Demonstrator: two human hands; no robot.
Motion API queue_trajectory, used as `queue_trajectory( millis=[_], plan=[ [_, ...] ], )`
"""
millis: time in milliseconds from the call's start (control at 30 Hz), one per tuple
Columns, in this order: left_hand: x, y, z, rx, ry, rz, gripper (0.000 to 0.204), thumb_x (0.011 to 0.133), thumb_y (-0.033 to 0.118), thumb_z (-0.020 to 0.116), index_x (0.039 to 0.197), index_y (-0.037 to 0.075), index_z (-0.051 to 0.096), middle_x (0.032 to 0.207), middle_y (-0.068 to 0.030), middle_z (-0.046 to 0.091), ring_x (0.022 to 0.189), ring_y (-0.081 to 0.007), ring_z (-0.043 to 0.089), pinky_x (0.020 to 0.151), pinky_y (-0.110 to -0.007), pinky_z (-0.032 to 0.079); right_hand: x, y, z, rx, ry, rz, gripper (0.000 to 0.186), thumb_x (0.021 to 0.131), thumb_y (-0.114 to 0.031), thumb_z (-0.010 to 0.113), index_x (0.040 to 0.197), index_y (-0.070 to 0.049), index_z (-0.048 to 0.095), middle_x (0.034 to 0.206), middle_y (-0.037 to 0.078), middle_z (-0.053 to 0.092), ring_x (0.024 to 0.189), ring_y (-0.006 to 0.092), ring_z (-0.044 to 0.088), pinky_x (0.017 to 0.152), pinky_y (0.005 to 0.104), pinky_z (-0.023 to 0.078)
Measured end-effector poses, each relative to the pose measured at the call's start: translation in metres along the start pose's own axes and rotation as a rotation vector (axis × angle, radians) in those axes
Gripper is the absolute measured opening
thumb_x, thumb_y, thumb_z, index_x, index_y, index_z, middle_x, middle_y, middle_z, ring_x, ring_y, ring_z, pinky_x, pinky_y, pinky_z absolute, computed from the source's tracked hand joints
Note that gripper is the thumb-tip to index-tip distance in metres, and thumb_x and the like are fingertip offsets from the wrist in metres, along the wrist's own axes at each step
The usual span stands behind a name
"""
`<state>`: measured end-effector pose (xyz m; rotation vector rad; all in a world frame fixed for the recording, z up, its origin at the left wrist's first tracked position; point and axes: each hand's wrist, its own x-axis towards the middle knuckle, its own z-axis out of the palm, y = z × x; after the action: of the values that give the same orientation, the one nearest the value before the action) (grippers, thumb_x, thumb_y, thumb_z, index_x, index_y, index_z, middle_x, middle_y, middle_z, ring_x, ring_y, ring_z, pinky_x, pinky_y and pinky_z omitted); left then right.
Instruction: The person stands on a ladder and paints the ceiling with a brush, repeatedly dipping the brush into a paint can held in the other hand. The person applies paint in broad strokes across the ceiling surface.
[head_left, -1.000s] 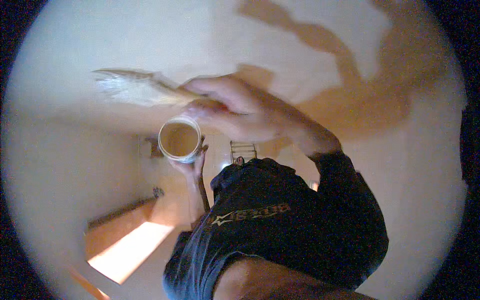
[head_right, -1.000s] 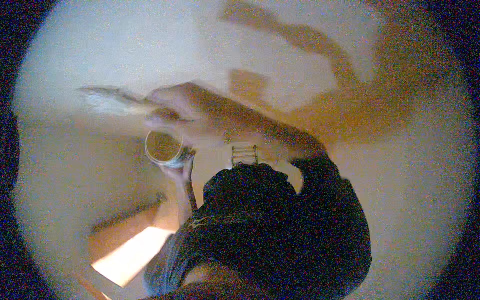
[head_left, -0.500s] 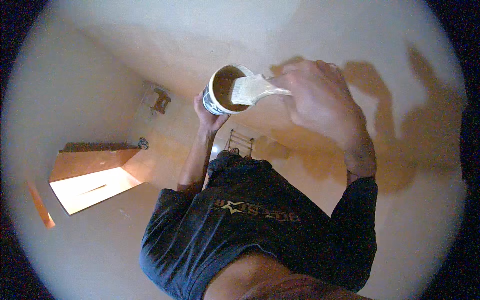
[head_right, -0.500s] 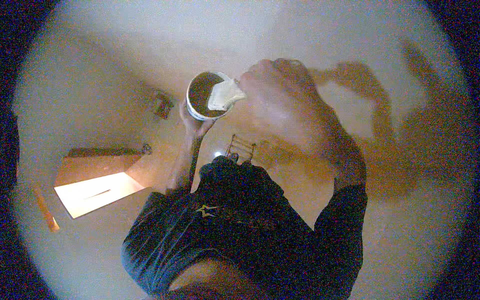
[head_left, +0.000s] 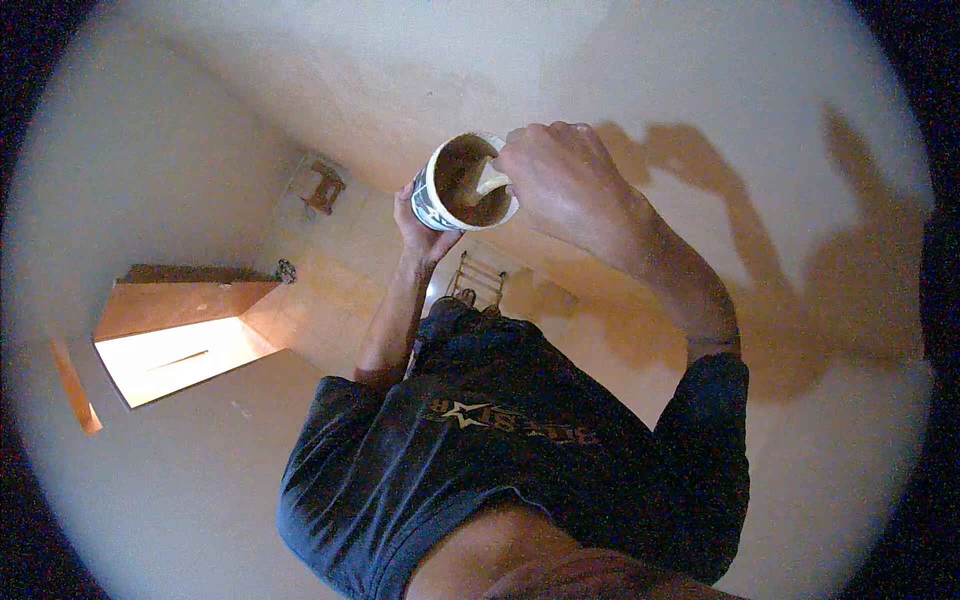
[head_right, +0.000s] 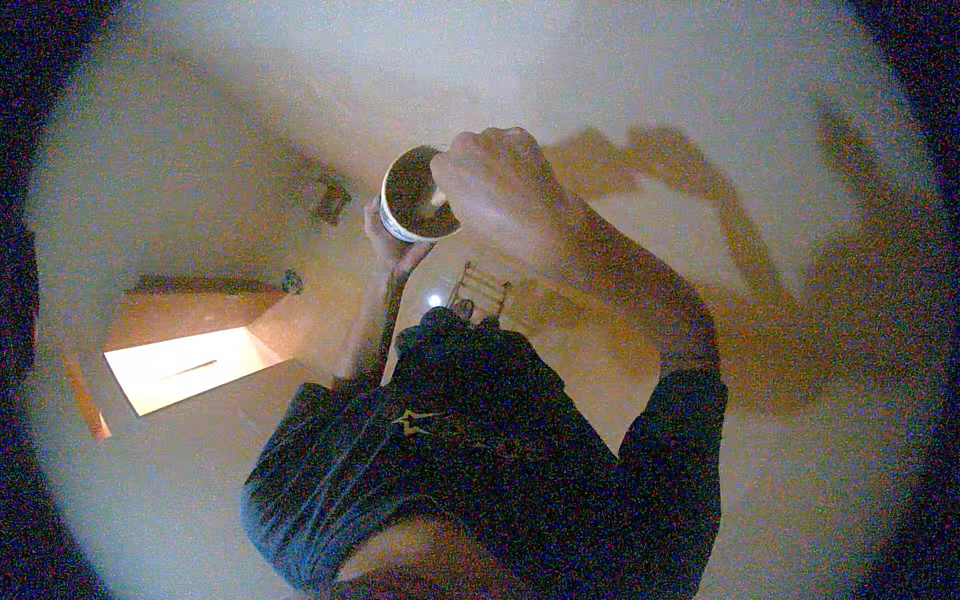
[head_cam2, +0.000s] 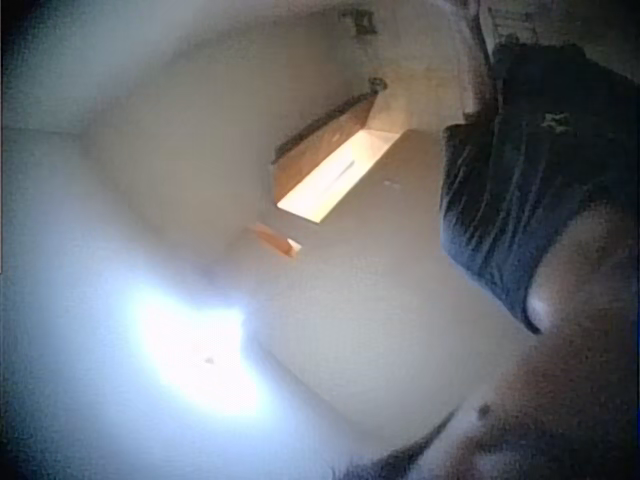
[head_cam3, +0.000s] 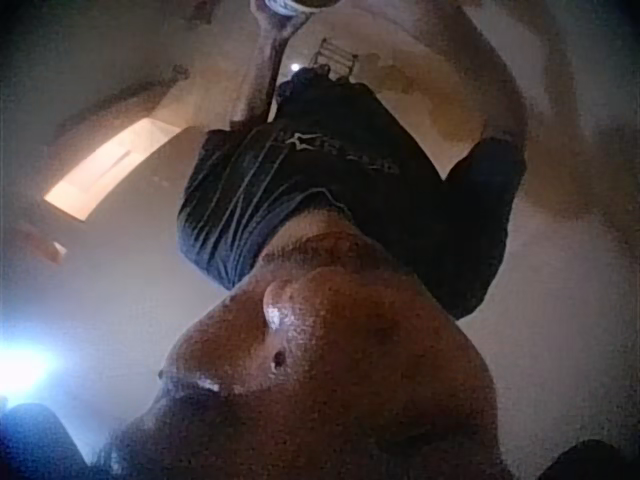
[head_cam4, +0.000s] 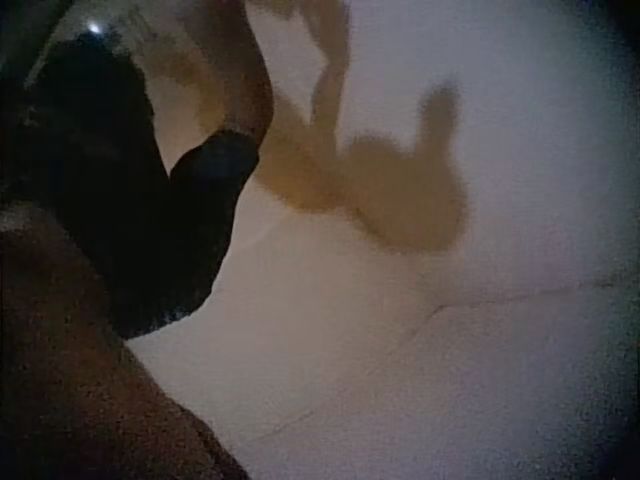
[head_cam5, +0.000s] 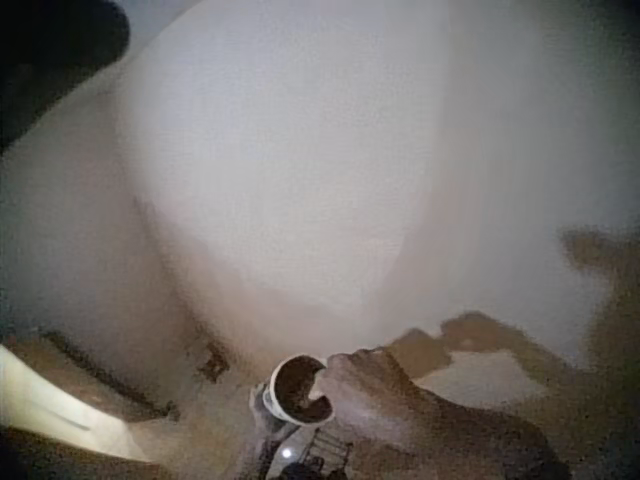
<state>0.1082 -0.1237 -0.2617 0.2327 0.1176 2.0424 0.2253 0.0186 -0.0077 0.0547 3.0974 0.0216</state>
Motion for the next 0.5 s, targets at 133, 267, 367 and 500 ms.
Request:
queue_trajectory(
  millis=[133,267,367,500],
  plan=[
    [-0.005,0.0,-0.007,0.139,0.25,0.045,0.074,0.09,0.065,0.048,0.144,0.015,0.054,0.144,-0.0112,0.056,0.129,-0.0357,0.055,0.106,-0.058,0.046,-0.013,0.014,0.004,0.106,0.088,0.079,0.014,0.083,-0.015,0.074,0.095,-0.008,0.077,0.09,0.014,0.071,0.085,0.0348,0.071,0.077,0.0458,0.056],
    [-0.008,-0.005,-0.008,0.287,0.361,0.054,0.076,0.089,0.067,0.049,0.145,0.017,0.053,0.146,-0.0119,0.054,0.131,-0.0376,0.053,0.108,-0.06,0.044,-0.026,0.027,0.004,0.322,0.199,0.083,0.017,0.082,-0.016,0.076,0.098,-0.01,0.078,0.091,0.011,0.07,0.082,0.0354,0.068,0.075,0.0459,0.054],
    [-0.004,-0.01,-0.003,0.188,0.352,0.03,0.076,0.088,0.067,0.05,0.144,0.016,0.054,0.144,-0.0127,0.056,0.13,-0.038,0.055,0.106,-0.059,0.046,-0.025,0.026,0.004,0.299,0.216,0.098,0.016,0.081,-0.015,0.076,0.096,-0.01,0.077,0.092,0.011,0.071,0.083,0.0344,0.069,0.075,0.0453,0.055],
    [0.003,-0.01,0.003,0.191,0.343,-0.01,0.075,0.088,0.067,0.05,0.143,0.016,0.055,0.142,-0.0135,0.058,0.127,-0.0379,0.057,0.105,-0.057,0.048,-0.018,0.019,0.007,0.306,0.235,0.097,0.019,0.079,-0.012,0.077,0.098,-0.011,0.075,0.088,0.013,0.073,0.081,0.0343,0.071,0.072,0.0439,0.057]
  ],
)
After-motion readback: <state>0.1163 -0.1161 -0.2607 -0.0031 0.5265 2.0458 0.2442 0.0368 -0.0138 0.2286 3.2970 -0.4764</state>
